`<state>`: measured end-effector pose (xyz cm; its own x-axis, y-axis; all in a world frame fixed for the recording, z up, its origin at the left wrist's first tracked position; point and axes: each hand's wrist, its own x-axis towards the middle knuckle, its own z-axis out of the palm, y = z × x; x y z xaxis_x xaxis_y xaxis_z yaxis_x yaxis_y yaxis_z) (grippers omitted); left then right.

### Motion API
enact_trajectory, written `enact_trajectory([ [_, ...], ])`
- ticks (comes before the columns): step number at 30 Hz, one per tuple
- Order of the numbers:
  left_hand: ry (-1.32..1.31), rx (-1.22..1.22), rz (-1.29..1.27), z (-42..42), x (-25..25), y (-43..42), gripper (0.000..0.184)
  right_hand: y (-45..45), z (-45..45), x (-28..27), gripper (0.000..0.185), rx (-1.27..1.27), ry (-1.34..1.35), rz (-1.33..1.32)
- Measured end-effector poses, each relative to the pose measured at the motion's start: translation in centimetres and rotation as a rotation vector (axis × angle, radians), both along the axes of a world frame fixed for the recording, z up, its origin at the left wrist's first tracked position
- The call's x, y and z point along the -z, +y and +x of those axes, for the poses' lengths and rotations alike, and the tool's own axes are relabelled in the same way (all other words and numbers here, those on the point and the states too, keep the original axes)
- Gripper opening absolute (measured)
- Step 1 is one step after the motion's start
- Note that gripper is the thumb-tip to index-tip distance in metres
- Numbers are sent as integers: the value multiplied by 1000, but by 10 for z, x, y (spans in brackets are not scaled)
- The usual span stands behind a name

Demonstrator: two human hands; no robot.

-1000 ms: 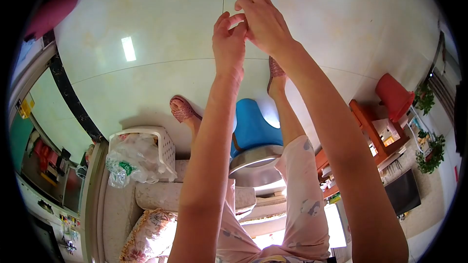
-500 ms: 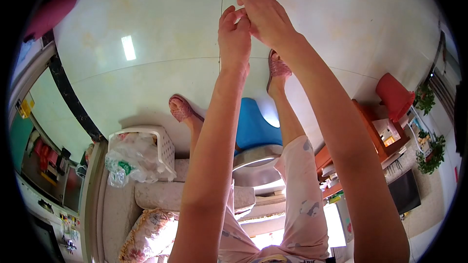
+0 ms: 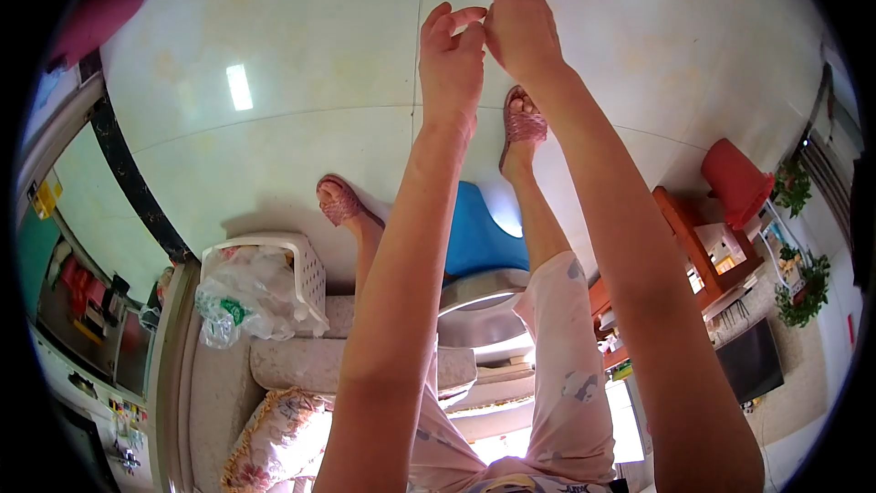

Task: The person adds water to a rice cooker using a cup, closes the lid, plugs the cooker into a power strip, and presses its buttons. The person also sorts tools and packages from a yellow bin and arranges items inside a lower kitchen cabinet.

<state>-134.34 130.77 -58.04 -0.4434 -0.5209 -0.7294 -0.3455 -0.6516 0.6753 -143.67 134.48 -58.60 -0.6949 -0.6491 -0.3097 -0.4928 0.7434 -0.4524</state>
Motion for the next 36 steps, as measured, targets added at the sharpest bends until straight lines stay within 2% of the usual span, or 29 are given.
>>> enact_trajectory([
  [3,-9,8,13,-4,-1,2,27,-1,-10,4,25,-12,-27,14],
  [13,-38,25,47,-2,-3,13,31,-1,-18,-15,25,-68,-170,81],
  [16,-41,12,49,2,-5,13,34,6,-11,-1,28,-128,-76,111],
  [18,-28,-14,51,8,-7,12,36,13,-1,-2,21,-230,-123,2],
  [19,-46,-42,70,15,-7,14,38,15,5,-7,23,-282,-145,-57],
  [21,-79,-100,97,33,-16,18,41,21,21,-24,22,-326,-206,-5],
  [22,-134,-83,119,44,-29,18,43,25,31,-35,21,-352,-233,13],
  [24,-205,-87,129,73,-60,23,45,47,57,-52,18,-192,-273,-30],
  [25,-222,-110,117,91,-73,28,46,57,64,-72,17,-222,-313,36],
  [26,-210,-114,88,115,-78,38,44,76,77,-85,16,-306,-156,-52],
  [28,-228,-162,152,147,-122,39,36,102,102,-136,12,-96,-457,-114],
  [30,-256,-307,186,189,-186,37,33,108,113,-219,12,-70,-543,-166],
  [32,-238,-317,144,209,-259,26,31,97,111,-294,11,-100,-577,26],
  [33,-248,-382,119,216,-292,22,28,95,112,-319,14,-122,-561,-142],
  [34,-259,-451,103,225,-325,22,25,93,110,-344,15,-192,-569,-63],
  [36,-247,-557,79,245,-374,28,24,81,103,-387,16,-306,-636,-82],
])
